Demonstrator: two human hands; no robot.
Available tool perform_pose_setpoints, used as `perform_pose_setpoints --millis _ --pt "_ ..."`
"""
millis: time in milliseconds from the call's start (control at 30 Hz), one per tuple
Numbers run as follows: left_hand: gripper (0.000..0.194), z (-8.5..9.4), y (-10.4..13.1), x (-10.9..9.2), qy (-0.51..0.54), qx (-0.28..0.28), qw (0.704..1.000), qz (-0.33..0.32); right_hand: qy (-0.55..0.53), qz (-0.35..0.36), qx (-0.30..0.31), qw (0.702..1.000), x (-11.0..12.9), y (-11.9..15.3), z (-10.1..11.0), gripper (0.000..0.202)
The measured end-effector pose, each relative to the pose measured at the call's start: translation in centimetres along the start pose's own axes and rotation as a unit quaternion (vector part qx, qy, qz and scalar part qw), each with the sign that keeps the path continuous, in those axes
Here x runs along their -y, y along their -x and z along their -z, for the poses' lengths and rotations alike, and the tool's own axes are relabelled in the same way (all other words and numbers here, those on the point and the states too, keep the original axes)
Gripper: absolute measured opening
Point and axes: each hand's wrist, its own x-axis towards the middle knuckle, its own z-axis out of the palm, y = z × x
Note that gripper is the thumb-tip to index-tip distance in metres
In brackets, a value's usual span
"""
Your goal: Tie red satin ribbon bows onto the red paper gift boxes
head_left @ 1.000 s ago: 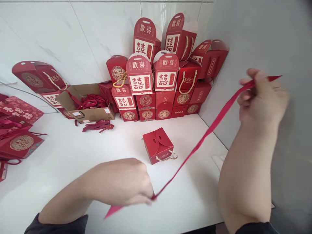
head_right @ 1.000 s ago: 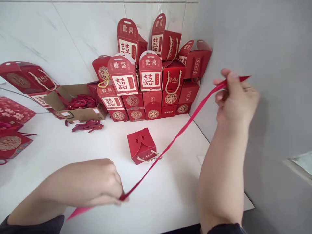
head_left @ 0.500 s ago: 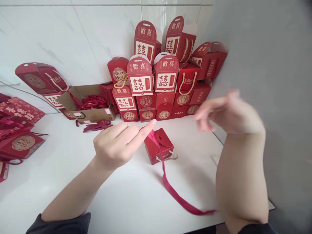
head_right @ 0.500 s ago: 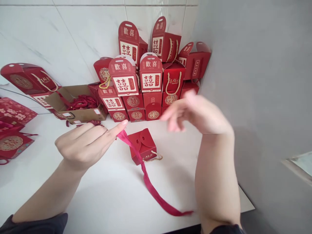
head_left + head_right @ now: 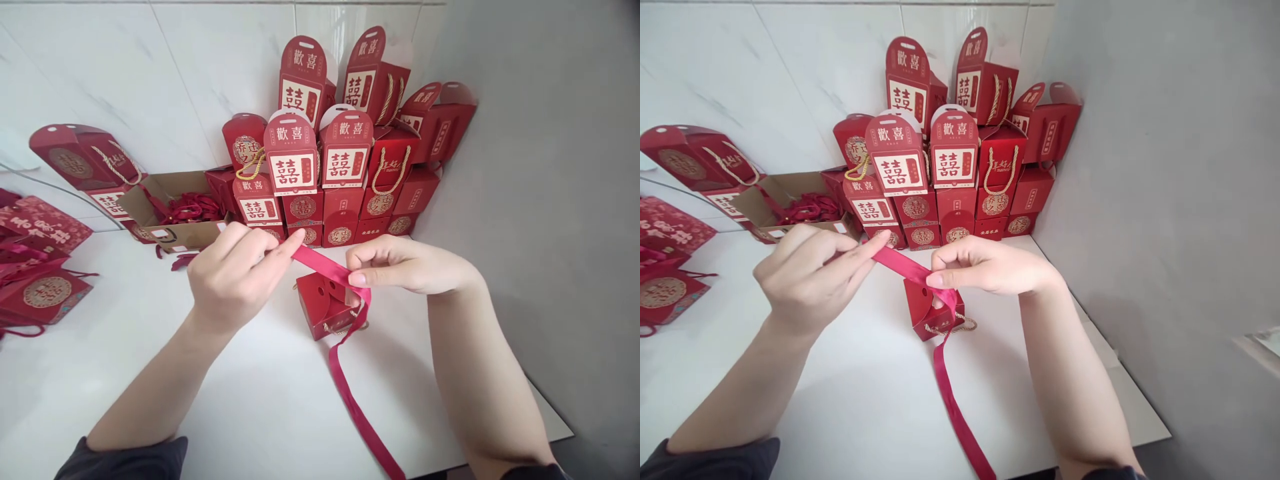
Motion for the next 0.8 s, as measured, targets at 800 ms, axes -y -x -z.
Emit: perform_pose_setpoints --millis 800 --pt "0.044 -1.2 0.4 -0.1 0.300 0.586 0.736 0.160 0.283 -0.187 -0.059 0.939 -1.2 0.4 0.7 0.035"
